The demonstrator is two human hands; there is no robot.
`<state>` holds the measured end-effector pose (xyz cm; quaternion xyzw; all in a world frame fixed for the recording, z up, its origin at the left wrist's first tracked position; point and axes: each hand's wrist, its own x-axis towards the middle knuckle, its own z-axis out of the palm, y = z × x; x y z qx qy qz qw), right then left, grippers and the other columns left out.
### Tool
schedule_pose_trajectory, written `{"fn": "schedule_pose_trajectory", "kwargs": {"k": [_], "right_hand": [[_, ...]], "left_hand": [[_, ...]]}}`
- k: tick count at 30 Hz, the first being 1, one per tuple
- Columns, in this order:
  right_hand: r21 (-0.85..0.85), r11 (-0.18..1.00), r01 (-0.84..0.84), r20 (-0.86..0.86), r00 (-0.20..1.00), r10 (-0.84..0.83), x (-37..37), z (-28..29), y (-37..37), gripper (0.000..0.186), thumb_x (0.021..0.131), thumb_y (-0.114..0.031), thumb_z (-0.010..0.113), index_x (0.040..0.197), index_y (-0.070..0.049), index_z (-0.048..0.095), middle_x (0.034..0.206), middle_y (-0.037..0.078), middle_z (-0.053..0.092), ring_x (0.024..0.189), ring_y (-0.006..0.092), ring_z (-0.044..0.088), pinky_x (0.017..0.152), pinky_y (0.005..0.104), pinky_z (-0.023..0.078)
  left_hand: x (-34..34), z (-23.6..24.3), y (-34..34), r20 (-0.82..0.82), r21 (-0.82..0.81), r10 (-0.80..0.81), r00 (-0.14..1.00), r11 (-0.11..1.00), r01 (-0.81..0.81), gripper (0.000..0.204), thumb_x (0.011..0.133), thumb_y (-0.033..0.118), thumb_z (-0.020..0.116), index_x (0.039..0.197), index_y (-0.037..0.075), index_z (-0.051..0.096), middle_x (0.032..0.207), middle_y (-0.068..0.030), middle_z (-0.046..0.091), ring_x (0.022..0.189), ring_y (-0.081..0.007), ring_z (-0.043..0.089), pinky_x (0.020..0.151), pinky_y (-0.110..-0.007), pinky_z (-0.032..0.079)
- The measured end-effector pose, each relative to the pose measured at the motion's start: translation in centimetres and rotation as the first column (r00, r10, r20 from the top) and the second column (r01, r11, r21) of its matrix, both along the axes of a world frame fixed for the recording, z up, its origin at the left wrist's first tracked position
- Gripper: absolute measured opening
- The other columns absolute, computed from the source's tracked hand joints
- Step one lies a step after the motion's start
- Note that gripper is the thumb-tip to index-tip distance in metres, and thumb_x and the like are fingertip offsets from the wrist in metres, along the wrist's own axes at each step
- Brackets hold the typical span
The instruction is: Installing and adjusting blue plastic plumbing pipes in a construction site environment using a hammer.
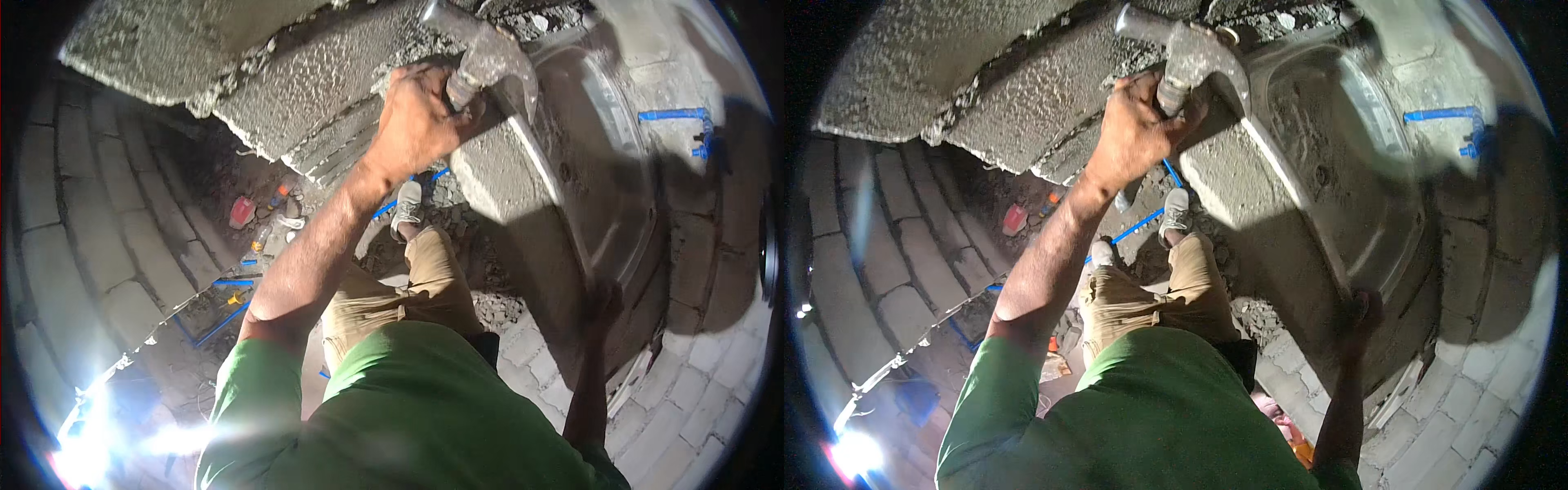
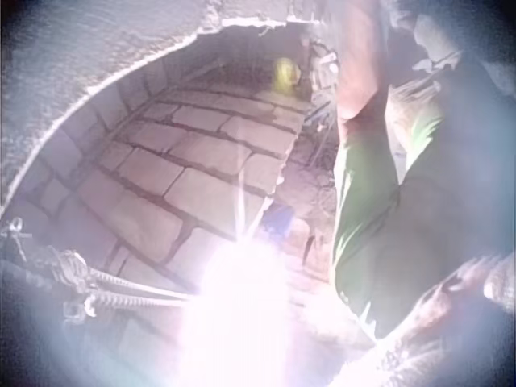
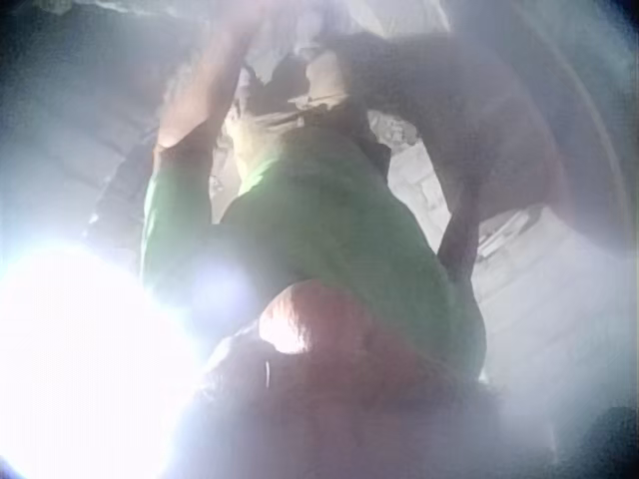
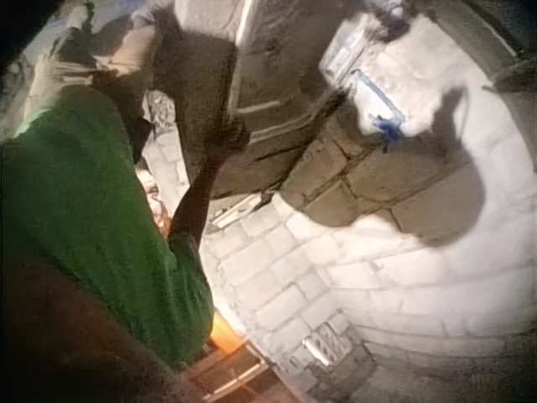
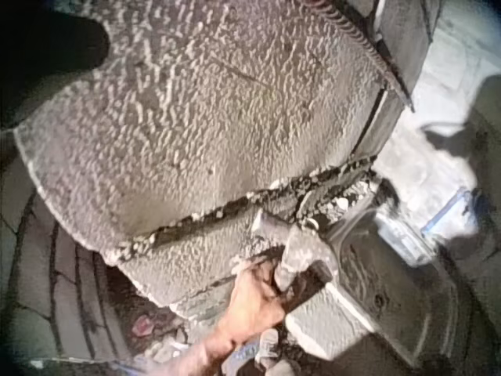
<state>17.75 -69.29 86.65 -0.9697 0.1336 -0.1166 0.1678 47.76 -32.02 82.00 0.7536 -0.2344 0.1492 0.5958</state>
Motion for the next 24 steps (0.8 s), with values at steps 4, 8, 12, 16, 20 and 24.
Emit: {"fn": "schedule_pose_trajectory", "kwargs": {"k": [4,8,12,16,20,24], "right_hand": [[-0.136,0.991,0.006,0.073,0.997,0.004,-0.7,-0.9,-1.7,0.041,0.099,-0.035,0.044,0.085,0.002,0.055,0.078,0.019,0.053,0.076,0.0368,0.055,0.069,0.0457,0.043],[-0.497,0.846,-0.195,0.062,0.964,0.259,-0.4,-1.5,-1.9,0.028,0.095,-0.029,0.051,0.09,-0.001,0.055,0.082,0.019,0.055,0.075,0.0382,0.055,0.068,0.0495,0.046],[-0.598,0.768,-0.23,-0.096,0.972,0.217,-0.8,-2.1,-3.3,0.015,0.091,-0.018,0.057,0.095,-0.005,0.053,0.083,0.017,0.054,0.076,0.0377,0.056,0.068,0.0519,0.047],[-0.677,0.684,-0.272,-0.07,0.949,0.309,-1.7,-2.5,-4.7,0.016,0.09,-0.017,0.06,0.092,-0.004,0.052,0.081,0.015,0.053,0.078,0.0353,0.057,0.067,0.0485,0.048],[-0.457,0.874,-0.169,-0.059,0.985,0.16,-0.8,-2.3,-3.2,0.02,0.092,-0.02,0.056,0.087,-0.001,0.054,0.082,0.016,0.053,0.079,0.0365,0.056,0.066,0.0475,0.046],[-0.029,0.987,0.159,-0.043,0.986,-0.16,-0.8,-1.8,-2.2,0.031,0.09,-0.029,0.055,0.085,0.002,0.057,0.086,0.02,0.057,0.082,0.0394,0.056,0.071,0.0468,0.044]], "left_hand": [[0.2,-0.1,0.2,-0.021,0.001,-0.045,0.999,0.999,0.045,0.028,0.08,0.016,0.077,0.098,-0.002,0.065,0.083,-0.0115,0.071,0.071,-0.0147,0.065,0.069,-0.032,0.053],[-0.7,0.3,1.0,-0.105,0.066,-0.044,0.993,0.997,0.051,0.029,0.082,0.018,0.077,0.098,-0.003,0.065,0.082,-0.0088,0.07,0.071,-0.0126,0.063,0.068,-0.032,0.052],[-4.1,0.1,2.5,-0.195,-0.073,-0.039,0.98,0.997,0.025,0.032,0.082,0.014,0.076,0.108,-0.002,0.064,0.102,-0.011,0.07,0.087,-0.0145,0.067,0.077,-0.03,0.054],[-9.9,-1.5,4.1,-0.19,-0.174,-0.191,0.963,0.972,0.158,0.029,0.076,0.001,0.072,0.105,0.003,0.067,0.088,-0.0147,0.066,0.081,-0.027,0.065,0.074,-0.036,0.052],[-16.8,-7.2,6.5,-0.502,-0.263,-0.228,0.834,0.959,0.104,0.025,0.076,-0.003,0.07,0.099,0.005,0.063,0.092,-0.005,0.064,0.085,-0.0138,0.06,0.074,-0.032,0.049],[-21.8,-9.0,7.2,-0.767,-0.261,-0.232,0.598,0.965,0.04,0.029,0.082,-0.002,0.071,0.108,0.0,0.059,0.103,-0.0054,0.066,0.093,-0.0139,0.061,0.085,-0.032,0.049]]}}
